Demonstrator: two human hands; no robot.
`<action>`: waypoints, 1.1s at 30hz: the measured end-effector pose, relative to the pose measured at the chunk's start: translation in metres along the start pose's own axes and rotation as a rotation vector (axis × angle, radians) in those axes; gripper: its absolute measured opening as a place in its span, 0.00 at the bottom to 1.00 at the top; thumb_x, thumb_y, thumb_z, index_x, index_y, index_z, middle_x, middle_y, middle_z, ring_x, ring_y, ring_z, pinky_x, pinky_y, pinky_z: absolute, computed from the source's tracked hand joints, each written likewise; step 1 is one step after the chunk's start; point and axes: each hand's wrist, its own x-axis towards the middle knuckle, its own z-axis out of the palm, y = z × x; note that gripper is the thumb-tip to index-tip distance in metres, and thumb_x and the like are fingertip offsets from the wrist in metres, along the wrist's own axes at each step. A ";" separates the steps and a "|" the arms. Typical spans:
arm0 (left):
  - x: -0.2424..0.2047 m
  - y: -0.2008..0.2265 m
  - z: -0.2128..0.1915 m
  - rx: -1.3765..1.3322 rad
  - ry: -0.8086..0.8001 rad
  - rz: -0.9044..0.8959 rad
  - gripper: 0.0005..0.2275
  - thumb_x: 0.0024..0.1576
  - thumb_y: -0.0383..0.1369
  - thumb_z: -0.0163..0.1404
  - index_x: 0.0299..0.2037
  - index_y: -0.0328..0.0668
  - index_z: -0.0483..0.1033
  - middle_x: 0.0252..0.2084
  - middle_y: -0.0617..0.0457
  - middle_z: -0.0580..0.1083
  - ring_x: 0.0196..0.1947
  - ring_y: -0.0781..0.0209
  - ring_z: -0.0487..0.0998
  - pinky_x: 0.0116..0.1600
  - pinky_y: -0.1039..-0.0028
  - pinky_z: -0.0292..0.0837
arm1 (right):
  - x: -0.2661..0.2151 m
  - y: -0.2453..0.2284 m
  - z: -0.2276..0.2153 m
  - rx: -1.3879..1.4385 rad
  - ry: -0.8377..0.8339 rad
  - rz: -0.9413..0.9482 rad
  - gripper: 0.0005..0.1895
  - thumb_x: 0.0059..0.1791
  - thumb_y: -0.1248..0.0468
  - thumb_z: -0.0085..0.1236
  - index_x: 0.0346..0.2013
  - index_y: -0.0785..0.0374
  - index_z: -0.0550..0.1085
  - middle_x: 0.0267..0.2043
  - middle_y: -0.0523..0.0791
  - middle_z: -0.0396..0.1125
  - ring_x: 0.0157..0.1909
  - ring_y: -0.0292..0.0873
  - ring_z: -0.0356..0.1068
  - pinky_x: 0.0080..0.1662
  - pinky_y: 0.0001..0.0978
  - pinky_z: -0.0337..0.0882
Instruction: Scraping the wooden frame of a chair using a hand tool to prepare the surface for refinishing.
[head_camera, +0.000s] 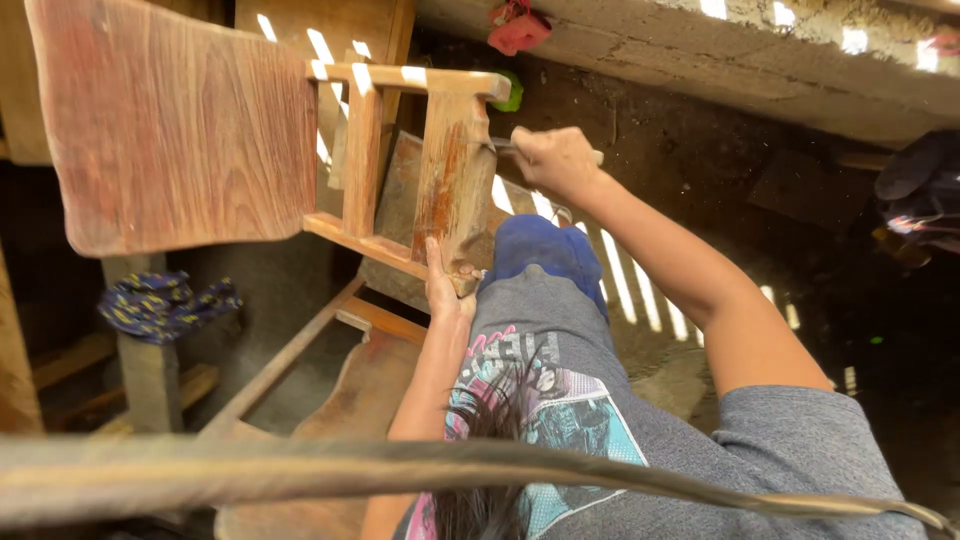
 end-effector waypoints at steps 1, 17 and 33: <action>-0.003 0.000 0.001 -0.010 0.026 0.025 0.21 0.40 0.46 0.57 0.30 0.37 0.65 0.23 0.49 0.65 0.15 0.63 0.62 0.18 0.77 0.62 | 0.003 0.006 0.001 -0.046 -0.025 -0.018 0.10 0.43 0.56 0.46 0.20 0.53 0.59 0.11 0.43 0.57 0.17 0.43 0.65 0.22 0.32 0.63; 0.003 -0.004 -0.003 -0.085 0.041 0.115 0.23 0.39 0.43 0.58 0.29 0.28 0.63 0.19 0.46 0.64 0.11 0.65 0.63 0.12 0.77 0.62 | 0.030 -0.001 -0.037 0.007 -0.309 0.044 0.17 0.48 0.51 0.36 0.22 0.59 0.63 0.12 0.52 0.59 0.22 0.58 0.65 0.27 0.46 0.64; 0.032 -0.014 -0.014 -0.115 0.051 0.124 0.22 0.40 0.43 0.57 0.27 0.28 0.65 0.18 0.41 0.67 0.10 0.65 0.63 0.12 0.76 0.60 | 0.017 -0.022 -0.022 0.111 -0.143 0.390 0.20 0.48 0.45 0.35 0.21 0.55 0.61 0.14 0.51 0.59 0.24 0.55 0.65 0.28 0.46 0.65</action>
